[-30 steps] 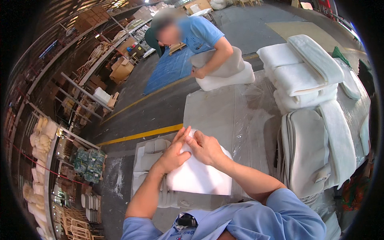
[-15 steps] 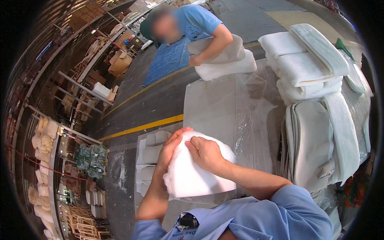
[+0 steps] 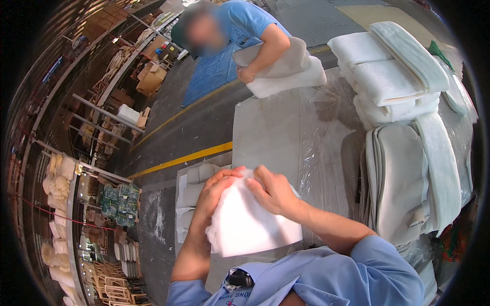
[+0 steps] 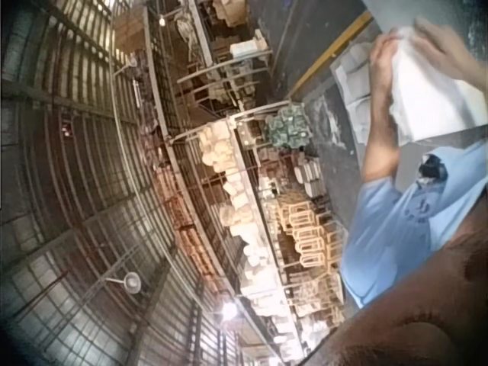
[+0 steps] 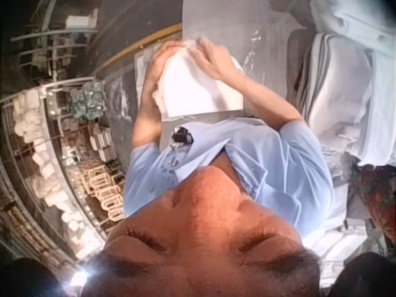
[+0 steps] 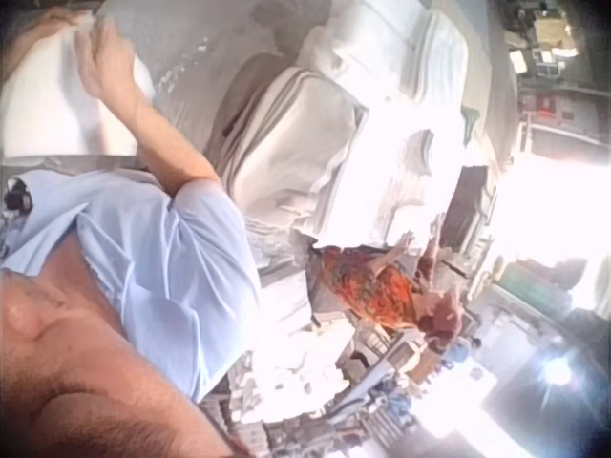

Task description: The person folds white foam cushions and inserts them into grey fabric covers at a work table. The person handles the cushions one at a time, aligns the edges, and places the finished items into a stack.

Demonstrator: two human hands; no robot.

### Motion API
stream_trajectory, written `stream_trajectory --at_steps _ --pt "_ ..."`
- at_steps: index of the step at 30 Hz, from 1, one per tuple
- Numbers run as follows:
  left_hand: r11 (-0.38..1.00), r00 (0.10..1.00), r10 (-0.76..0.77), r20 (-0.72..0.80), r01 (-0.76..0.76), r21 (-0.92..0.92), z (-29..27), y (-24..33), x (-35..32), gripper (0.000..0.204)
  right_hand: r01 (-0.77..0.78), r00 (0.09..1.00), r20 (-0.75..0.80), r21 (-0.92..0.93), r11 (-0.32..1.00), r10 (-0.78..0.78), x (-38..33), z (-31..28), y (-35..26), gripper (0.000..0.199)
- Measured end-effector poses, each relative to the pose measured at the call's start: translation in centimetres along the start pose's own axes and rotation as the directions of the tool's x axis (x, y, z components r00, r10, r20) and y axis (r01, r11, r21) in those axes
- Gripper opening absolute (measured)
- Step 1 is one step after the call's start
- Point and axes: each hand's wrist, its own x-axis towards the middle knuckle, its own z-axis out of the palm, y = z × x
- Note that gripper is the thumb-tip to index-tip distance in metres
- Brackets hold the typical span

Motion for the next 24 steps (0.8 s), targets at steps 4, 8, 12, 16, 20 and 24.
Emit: stream_trajectory --at_steps 4,8,12,16,20,24 --pt "0.998 0.998 -0.065 0.024 0.065 0.025 0.2 0.4 0.4 0.046 0.159 0.987 0.019 -0.093 0.983 -0.158 1.3 0.9 -0.6 0.027" --pt "0.999 0.999 -0.032 0.006 0.032 0.026 -1.1 -0.2 0.2 0.057 0.231 0.968 0.131 -0.118 0.966 -0.215 -3.0 1.0 1.6 0.019" --pt "0.999 0.998 -0.037 -0.042 0.038 0.014 -2.8 -0.3 -0.5 0.056 0.194 0.941 0.289 -0.039 0.980 -0.175 -8.3 -0.8 3.2 0.018" --pt "0.996 0.996 -0.075 -0.038 0.073 -0.053 -3.3 -0.9 -0.5 0.052 0.314 0.949 -0.014 0.040 0.949 -0.314 -4.8 -1.4 2.2 0.026" --pt "0.994 0.997 -0.063 -0.039 0.059 -0.089 -2.1 -0.2 -0.6 0.050 -0.143 0.986 0.109 0.125 0.982 0.129 -0.8 -1.0 0.5 0.019" --pt "0.995 1.000 -0.006 -0.014 0.005 -0.095 -3.0 -1.2 -0.6 0.049 0.035 0.999 0.031 -0.012 0.999 -0.035 -1.1 2.1 0.1 0.014"
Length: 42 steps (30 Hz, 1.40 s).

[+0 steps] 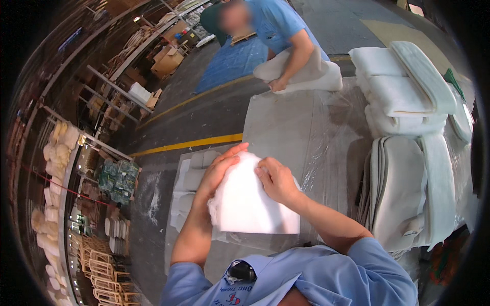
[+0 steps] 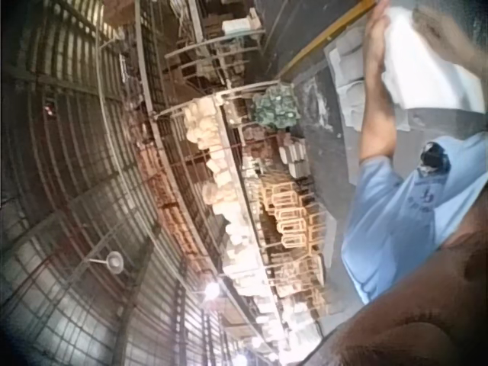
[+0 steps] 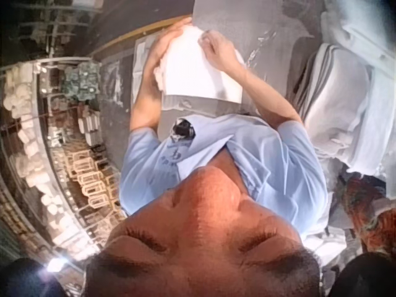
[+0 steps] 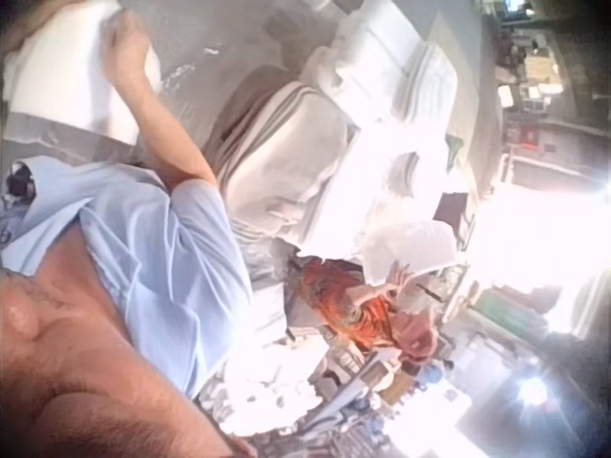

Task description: The person folds white foam cushions and inserts them into grey fabric covers at a work table. The person handles the cushions one at a time, aligns the edges, and places the finished items into a stack.

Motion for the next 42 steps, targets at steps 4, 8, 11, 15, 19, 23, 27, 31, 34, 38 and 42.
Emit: stream_trajectory --at_steps 4,8,11,15,19,23,27,31,34,38,42 --pt "0.998 0.996 0.044 -0.076 -0.041 0.041 -0.5 -0.1 -0.6 0.045 0.286 0.907 0.289 0.115 0.951 -0.308 -4.2 0.5 0.0 0.008" --pt "0.996 0.985 0.035 -0.169 -0.048 -0.075 -1.8 -1.0 -0.4 0.046 0.196 0.926 0.293 0.166 0.966 -0.239 -5.2 0.2 -3.4 0.008" --pt "0.927 0.994 0.027 -0.106 -0.064 -0.370 -2.7 -2.8 -2.3 0.059 0.106 0.979 0.160 0.113 0.988 -0.123 -2.7 0.6 -1.9 0.022" --pt "0.808 0.970 0.238 -0.049 -0.226 -0.544 -2.6 -8.2 -6.0 0.069 0.069 0.975 0.204 0.114 0.991 -0.091 -2.6 1.0 -1.7 0.028" --pt "0.882 0.965 0.262 -0.024 -0.249 -0.400 -1.4 -7.2 -7.6 0.081 0.100 0.961 0.254 0.037 0.994 -0.106 -2.4 1.4 -2.2 0.035" --pt "0.974 0.975 0.222 0.003 -0.222 0.040 -1.3 -4.0 -8.5 0.089 0.151 0.949 0.273 0.039 0.988 -0.156 -2.1 1.2 -2.8 0.041" --pt "0.919 0.993 0.118 0.003 -0.111 0.377 -2.2 -2.3 -8.8 0.089 0.188 0.928 0.319 0.049 0.981 -0.194 -1.9 0.8 -4.6 0.034" --pt "0.867 0.994 0.106 -0.015 -0.085 0.492 -3.2 -2.4 -8.3 0.087 0.300 0.916 0.312 -0.115 0.947 -0.252 -4.4 1.4 -2.1 0.025" --pt "0.928 0.983 0.112 -0.145 -0.052 0.368 -4.1 -3.6 -8.0 0.086 0.246 0.916 0.347 -0.088 0.965 -0.202 -8.7 0.6 2.7 0.024" --pt "0.998 0.972 0.017 -0.235 -0.001 0.069 -5.3 -4.1 -7.6 0.082 -0.049 0.908 0.399 -0.199 0.979 0.126 -16.7 -3.1 11.8 0.023" --pt "1.000 0.946 0.005 -0.325 -0.006 -0.001 -7.9 -6.3 -8.6 0.078 -0.676 0.702 0.174 -0.145 0.723 0.691 -15.3 -6.0 13.4 0.025"
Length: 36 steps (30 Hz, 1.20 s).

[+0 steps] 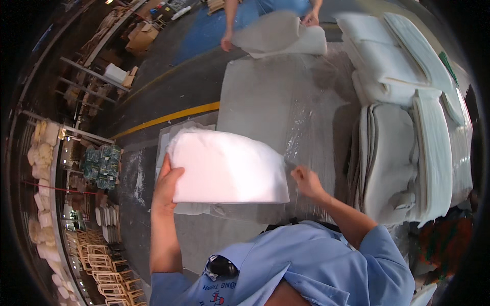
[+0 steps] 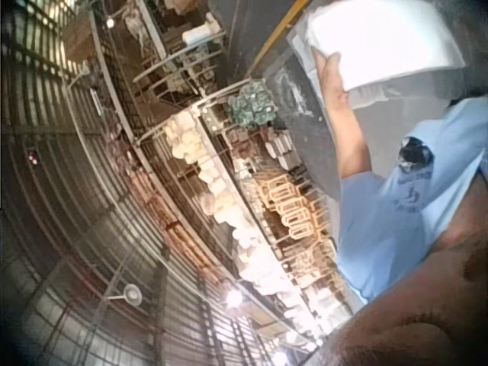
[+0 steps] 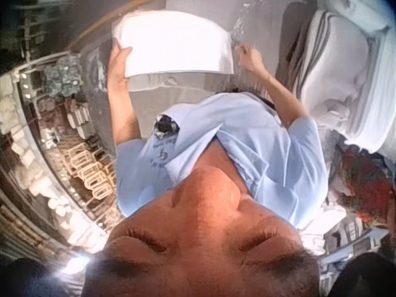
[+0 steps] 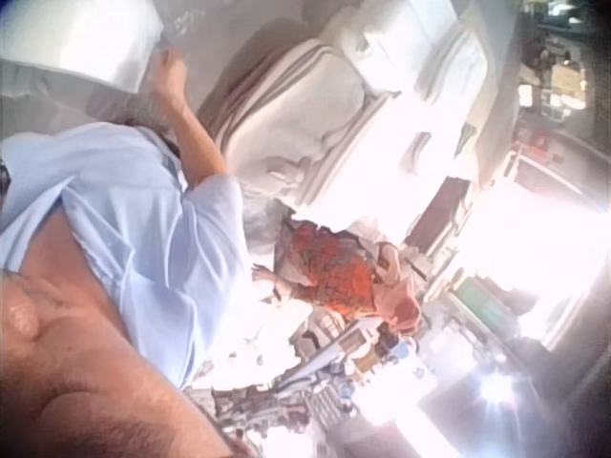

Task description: The person folds white foam cushions and inserts them into grey fabric covers at a work table. The person handles the cushions one at a time, aligns the edges, and places the finished items into a stack.

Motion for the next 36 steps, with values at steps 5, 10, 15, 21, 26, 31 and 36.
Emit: stream_trajectory --at_steps 5,10,15,21,26,31,36 --pt "1.000 1.000 -0.022 -0.003 0.022 0.006 1.7 0.9 0.4 0.075 0.041 0.996 -0.089 0.189 0.981 -0.025 4.8 0.3 -0.5 0.019" --pt "1.000 0.999 -0.030 -0.010 0.030 0.002 1.5 0.7 0.2 0.076 -0.033 0.999 -0.001 0.099 0.995 0.033 6.3 1.9 1.9 0.020" --pt "0.988 0.986 0.132 0.101 -0.139 0.068 3.5 1.7 -1.6 0.082 -0.097 0.993 0.106 0.414 0.905 0.057 2.6 4.1 -3.2 0.025" --pt "0.633 0.740 0.331 0.586 -0.634 0.443 12.5 8.8 -5.2 0.094 -0.189 0.977 0.208 0.763 0.618 0.043 1.5 0.7 -8.2 0.028" --pt "-0.037 0.356 0.385 0.851 -0.916 0.400 18.8 1.6 -6.4 0.077 -0.058 0.998 0.041 0.879 0.473 0.046 3.1 -2.8 -1.8 0.031" --pt "-0.063 0.342 0.256 0.904 -0.927 0.369 16.9 -13.7 -2.7 0.067 -0.413 0.891 0.185 0.712 0.568 0.415 -2.4 -5.3 8.3 0.027" --pt "0.047 0.418 0.233 0.878 -0.907 0.419 16.3 -25.0 -4.6 0.065 -0.244 0.910 -0.109 0.640 0.728 0.401 -8.8 -3.7 10.6 0.032"
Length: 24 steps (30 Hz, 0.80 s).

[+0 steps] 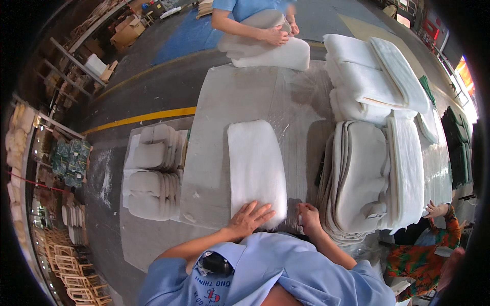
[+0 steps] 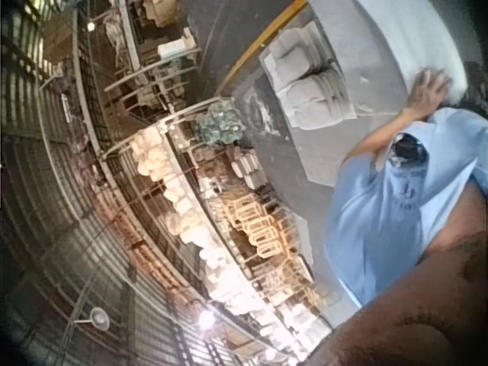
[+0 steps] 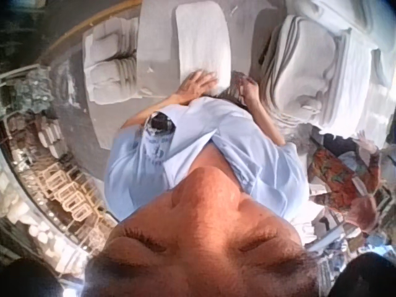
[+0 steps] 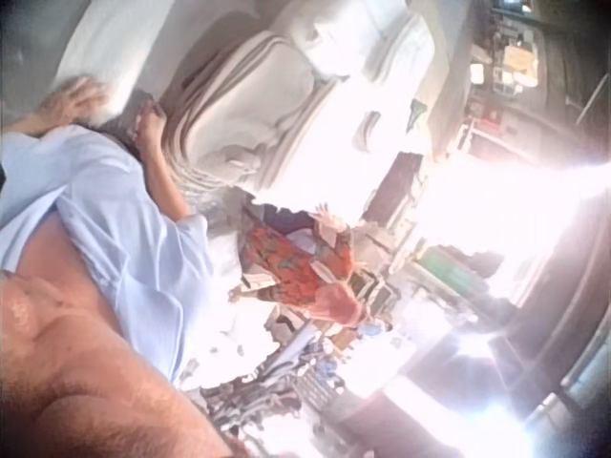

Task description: The person folds white foam cushions and inserts them into grey fabric covers at a work table. The person handles the cushions one at a time, aligns the edges, and places the finished items into a stack.

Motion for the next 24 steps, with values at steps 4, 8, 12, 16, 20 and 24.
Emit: stream_trajectory --at_steps 4,8,12,16,20,24 --pt "0.952 0.994 0.009 0.109 0.024 -0.305 3.2 -0.8 0.5 0.068 0.116 0.993 -0.019 -0.078 0.990 -0.118 -1.5 1.2 -2.9 0.038" --pt "0.883 0.852 -0.463 -0.243 0.421 -0.207 2.1 -4.2 3.2 0.066 0.128 0.990 0.067 0.002 0.992 -0.128 -1.2 1.6 -5.6 0.055" --pt "0.850 0.850 -0.513 -0.123 0.483 -0.209 2.7 -5.3 3.0 0.068 0.105 0.989 0.102 0.015 0.994 -0.106 -0.9 3.0 -7.2 0.063" --pt "0.717 0.940 -0.324 -0.108 0.170 -0.676 -0.1 -2.8 5.1 0.075 0.009 0.993 0.119 0.128 0.992 -0.025 -0.5 6.2 -7.6 0.063" --pt "0.893 0.929 -0.287 -0.233 0.171 -0.416 -2.9 -0.3 5.2 0.062 -0.141 0.951 0.308 0.316 0.938 0.039 -1.0 11.5 -8.5 0.063" --pt "0.903 0.859 -0.376 -0.347 0.256 -0.345 -3.3 -2.6 3.3 0.050 -0.262 0.858 0.506 0.284 0.922 0.088 0.1 14.0 -9.0 0.068"
